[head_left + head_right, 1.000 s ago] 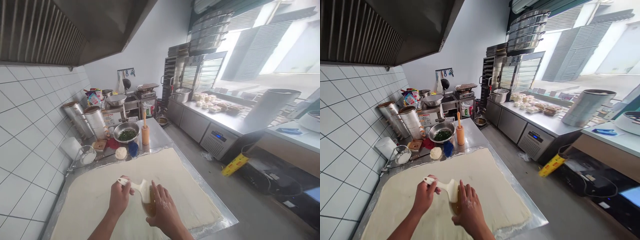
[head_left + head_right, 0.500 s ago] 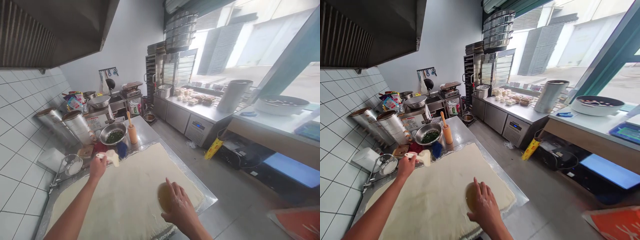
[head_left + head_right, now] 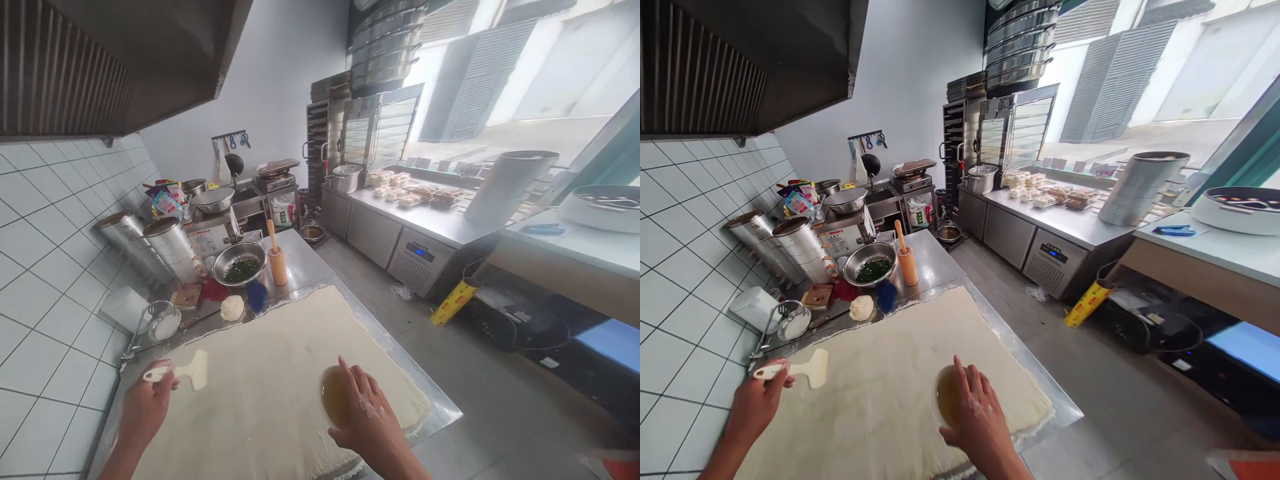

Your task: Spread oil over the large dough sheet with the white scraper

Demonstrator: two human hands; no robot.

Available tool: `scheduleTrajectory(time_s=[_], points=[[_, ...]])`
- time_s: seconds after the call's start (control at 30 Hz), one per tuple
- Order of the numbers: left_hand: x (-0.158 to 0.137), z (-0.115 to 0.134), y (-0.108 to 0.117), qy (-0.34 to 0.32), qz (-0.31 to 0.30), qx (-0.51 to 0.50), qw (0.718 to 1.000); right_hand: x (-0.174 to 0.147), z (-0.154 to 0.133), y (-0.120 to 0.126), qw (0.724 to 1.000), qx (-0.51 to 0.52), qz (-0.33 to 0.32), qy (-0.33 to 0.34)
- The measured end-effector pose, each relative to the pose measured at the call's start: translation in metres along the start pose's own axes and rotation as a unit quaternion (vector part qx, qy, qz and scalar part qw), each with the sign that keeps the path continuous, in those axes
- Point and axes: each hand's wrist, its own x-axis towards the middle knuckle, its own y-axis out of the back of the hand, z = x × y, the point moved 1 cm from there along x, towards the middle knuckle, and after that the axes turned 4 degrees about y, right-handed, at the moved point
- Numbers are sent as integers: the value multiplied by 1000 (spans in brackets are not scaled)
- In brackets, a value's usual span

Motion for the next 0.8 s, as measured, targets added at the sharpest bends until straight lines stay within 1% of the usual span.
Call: scheduleTrajectory(time_s=[0.07, 0.17, 0.3, 0.37, 0.47, 0.57, 0.67, 0.73, 0.8], points=[[-26, 18, -6, 7, -35, -75, 997, 2, -12, 1, 1000, -3, -31, -1], [-57, 59, -25, -18, -70, -173, 982, 5, -29, 1, 997, -4, -73, 2], [-84, 120, -67, -46, -160, -275, 947, 8, -47, -4, 996, 11, -79, 25], [-92, 141, -92, -51, -198, -296, 933, 9, -54, -7, 997, 27, -66, 43], [-99, 159, -125, -42, -228, -288, 929, 8, -59, -9, 996, 44, -49, 67], [-106, 166, -146, -34, -252, -274, 928, 6, -58, -8, 995, 43, -48, 71], [-113, 172, -155, -42, -263, -270, 925, 2, -48, -6, 996, 44, -57, 56], [-114, 179, -157, -49, -264, -273, 924, -1, -37, -3, 996, 50, -64, 30], [-113, 188, -158, -58, -251, -276, 926, -5, -21, 0, 997, 54, -64, 0]])
